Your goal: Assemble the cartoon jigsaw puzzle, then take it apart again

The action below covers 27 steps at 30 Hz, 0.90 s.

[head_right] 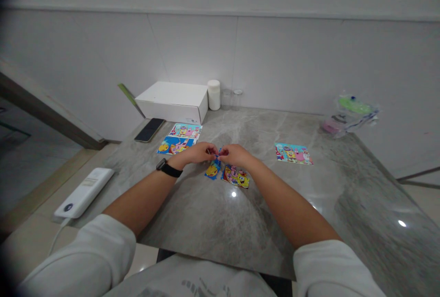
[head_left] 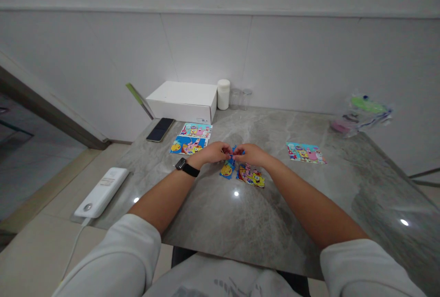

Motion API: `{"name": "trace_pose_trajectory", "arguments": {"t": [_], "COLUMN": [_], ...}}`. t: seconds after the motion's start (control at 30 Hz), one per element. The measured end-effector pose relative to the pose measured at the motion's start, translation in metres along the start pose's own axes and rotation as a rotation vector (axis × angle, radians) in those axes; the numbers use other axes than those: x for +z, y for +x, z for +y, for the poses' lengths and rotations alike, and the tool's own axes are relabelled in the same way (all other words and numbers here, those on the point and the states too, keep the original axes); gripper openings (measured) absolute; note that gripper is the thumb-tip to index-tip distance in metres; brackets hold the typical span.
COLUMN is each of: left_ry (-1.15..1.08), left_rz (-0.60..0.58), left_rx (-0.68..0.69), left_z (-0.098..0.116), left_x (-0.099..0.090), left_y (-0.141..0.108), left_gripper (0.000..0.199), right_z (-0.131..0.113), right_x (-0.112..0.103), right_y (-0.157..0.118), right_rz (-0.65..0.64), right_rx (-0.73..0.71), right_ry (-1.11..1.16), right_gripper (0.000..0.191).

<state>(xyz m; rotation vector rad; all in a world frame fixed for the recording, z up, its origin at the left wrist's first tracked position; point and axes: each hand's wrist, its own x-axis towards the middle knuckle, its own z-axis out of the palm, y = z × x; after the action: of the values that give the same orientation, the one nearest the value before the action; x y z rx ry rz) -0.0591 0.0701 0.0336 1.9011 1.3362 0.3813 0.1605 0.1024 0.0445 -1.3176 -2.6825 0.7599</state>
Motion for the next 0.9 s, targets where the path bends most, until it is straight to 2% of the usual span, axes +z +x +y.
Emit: {"name": "trace_pose_trajectory", "arguments": {"t": [0.17,0.33,0.43,0.57,0.63,0.7,0.8,0.9], "left_ry": [-0.077,-0.114,-0.044,0.173,0.289,0.368,0.384,0.372], "left_rz": [0.034,-0.012,0.097,0.23,0.287,0.331,0.266,0.131], "left_rx": [-0.037,-0.05,-0.06,-0.034,-0.013,-0.003,0.022,0.076], "left_z": [-0.009,-0.009,-0.007,-0.003,0.0,0.001,0.003,0.003], "left_x": [0.005,0.007,0.006,0.006,0.006,0.006,0.007,0.01], "left_y": [0.009,0.014,0.016,0.016,0.013,0.008,-0.004,-0.014], "left_gripper": [0.027,0.023,0.022,0.018,0.02,0.023,0.028,0.033], "right_z": [-0.006,-0.002,0.001,0.002,0.0,-0.003,-0.007,-0.011], "right_x": [0.005,0.006,0.008,0.009,0.011,0.014,0.019,0.023], "right_y": [0.002,0.001,0.0,-0.003,-0.006,-0.009,-0.012,-0.012], "right_rz": [0.025,0.082,0.114,0.204,0.205,0.13,0.029,0.019], "right_rx": [0.025,0.043,0.087,0.197,0.163,0.083,0.018,0.011], "right_ry": [-0.012,-0.052,-0.088,-0.174,-0.186,-0.167,-0.152,-0.172], "right_gripper": [0.021,0.022,0.024,0.027,0.027,0.023,0.024,0.026]}}
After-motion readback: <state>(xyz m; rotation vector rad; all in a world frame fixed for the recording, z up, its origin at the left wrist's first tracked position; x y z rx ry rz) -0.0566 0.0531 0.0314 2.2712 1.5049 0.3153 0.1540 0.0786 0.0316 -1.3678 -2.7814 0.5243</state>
